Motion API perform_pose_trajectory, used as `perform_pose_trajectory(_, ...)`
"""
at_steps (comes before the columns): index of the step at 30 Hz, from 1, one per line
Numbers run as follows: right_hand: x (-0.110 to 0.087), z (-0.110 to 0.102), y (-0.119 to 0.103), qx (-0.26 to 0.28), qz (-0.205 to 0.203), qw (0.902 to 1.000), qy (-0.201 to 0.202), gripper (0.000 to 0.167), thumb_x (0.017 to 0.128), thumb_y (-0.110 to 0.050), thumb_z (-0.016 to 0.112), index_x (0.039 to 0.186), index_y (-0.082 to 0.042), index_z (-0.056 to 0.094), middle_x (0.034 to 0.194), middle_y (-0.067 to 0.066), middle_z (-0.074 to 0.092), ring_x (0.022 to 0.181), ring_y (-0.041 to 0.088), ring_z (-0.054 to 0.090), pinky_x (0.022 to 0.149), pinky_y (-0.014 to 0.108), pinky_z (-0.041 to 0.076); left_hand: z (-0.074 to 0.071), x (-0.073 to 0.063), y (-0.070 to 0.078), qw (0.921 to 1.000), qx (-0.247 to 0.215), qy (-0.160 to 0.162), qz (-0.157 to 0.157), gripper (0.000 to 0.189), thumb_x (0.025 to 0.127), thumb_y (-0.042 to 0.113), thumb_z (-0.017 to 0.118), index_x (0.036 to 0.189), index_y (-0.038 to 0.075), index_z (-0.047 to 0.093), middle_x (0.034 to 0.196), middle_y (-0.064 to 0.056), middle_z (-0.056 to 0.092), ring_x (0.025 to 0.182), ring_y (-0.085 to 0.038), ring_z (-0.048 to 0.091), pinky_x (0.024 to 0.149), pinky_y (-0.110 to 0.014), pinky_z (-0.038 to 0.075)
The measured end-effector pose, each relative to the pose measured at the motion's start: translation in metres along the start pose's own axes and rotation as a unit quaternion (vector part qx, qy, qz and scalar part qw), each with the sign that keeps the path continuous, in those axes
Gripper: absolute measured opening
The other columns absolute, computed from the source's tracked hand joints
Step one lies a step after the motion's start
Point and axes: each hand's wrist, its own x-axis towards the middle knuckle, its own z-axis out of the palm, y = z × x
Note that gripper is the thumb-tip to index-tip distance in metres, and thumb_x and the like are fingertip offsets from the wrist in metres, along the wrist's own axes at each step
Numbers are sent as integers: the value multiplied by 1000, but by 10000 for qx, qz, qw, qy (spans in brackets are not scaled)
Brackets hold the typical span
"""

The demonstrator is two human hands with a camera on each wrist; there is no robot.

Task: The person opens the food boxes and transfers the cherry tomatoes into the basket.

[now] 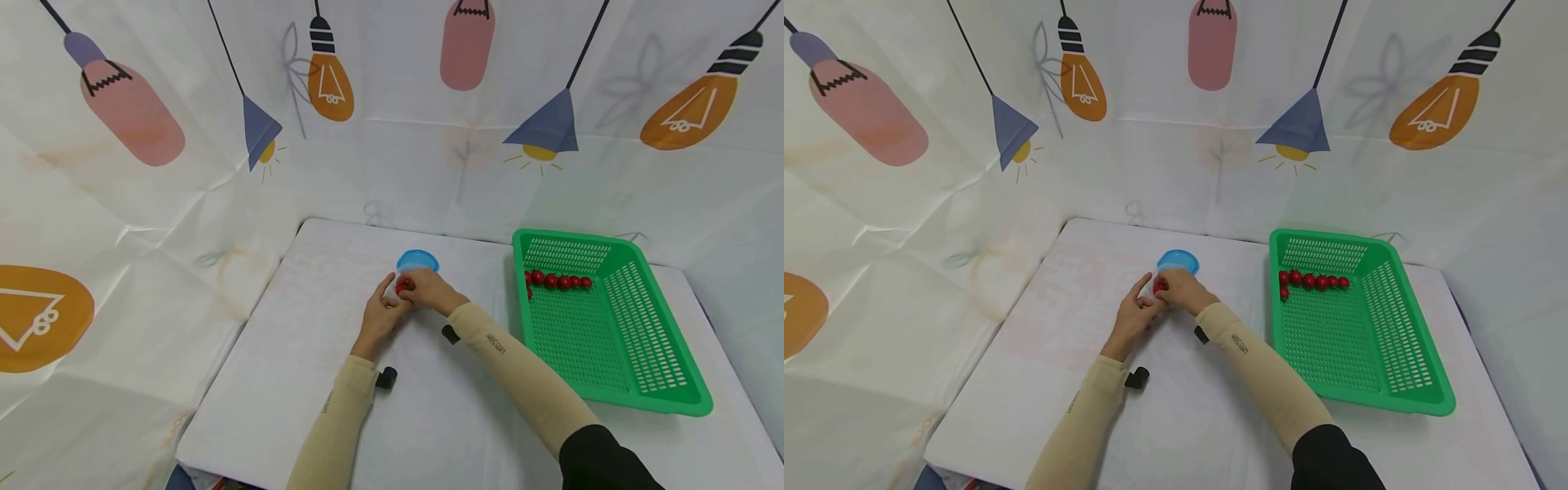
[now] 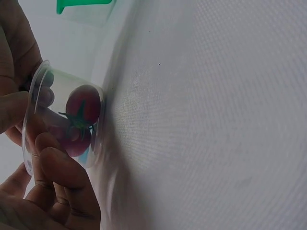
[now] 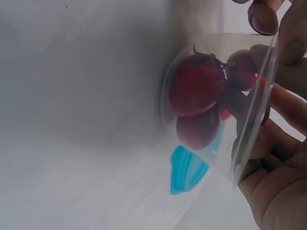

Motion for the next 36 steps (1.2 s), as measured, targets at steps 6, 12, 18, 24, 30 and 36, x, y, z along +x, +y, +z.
perform_pose_trajectory(6, -3, -2, 0, -25, -63, 9999, 102, 29, 97, -18, 69, 124, -5, 68, 114, 9, 70, 100, 22, 63, 86, 37, 55, 0, -1, 0, 10000, -3, 6, 96, 75, 87, 26, 78, 154, 26, 44, 78, -6, 65, 54, -13, 49, 48, -26, 43)
perform_pose_trajectory(12, -9, -5, 0, 87, -36, 9998, 181, 33, 97, -19, 70, 127, -5, 66, 120, 11, 69, 106, 25, 63, 90, 40, 55, 1, -1, -1, 9999, -32, -9, 107, 76, 87, 26, 78, 155, 26, 44, 79, -6, 65, 54, -13, 50, 49, -26, 43)
perform_pose_trajectory(18, -17, -10, 3, 314, -65, 9990, 297, 36, 97, -19, 70, 129, -6, 65, 120, 12, 69, 108, 26, 65, 87, 38, 56, 1, 0, 0, 9999, -18, -5, 134, 76, 87, 25, 79, 155, 24, 43, 75, -4, 63, 51, -12, 48, 49, -26, 43)
perform_pose_trajectory(24, -23, -13, 8, 296, -83, 9989, 368, 35, 97, -21, 70, 129, -9, 65, 114, 13, 70, 101, 26, 66, 79, 35, 58, 1, 0, -1, 9999, 66, 31, 116, 76, 87, 23, 79, 154, 26, 44, 73, -3, 62, 49, -12, 47, 49, -25, 42)
perform_pose_trajectory(30, -27, -16, 13, 239, -163, 9980, 558, 31, 97, -23, 71, 125, -12, 68, 109, 11, 72, 98, 25, 67, 77, 36, 57, 1, 1, -2, 9999, 74, 35, 100, 77, 86, 25, 80, 154, 28, 44, 74, -2, 63, 50, -11, 47, 50, -25, 42)
perform_pose_trajectory(36, -36, -23, 14, 284, -202, 9970, 693, 31, 97, -24, 71, 124, -12, 67, 109, 10, 72, 94, 23, 66, 76, 38, 56, 1, 1, -2, 9999, 54, 4, 117, 78, 86, 25, 80, 155, 27, 43, 75, -2, 64, 54, -12, 49, 52, -26, 43)
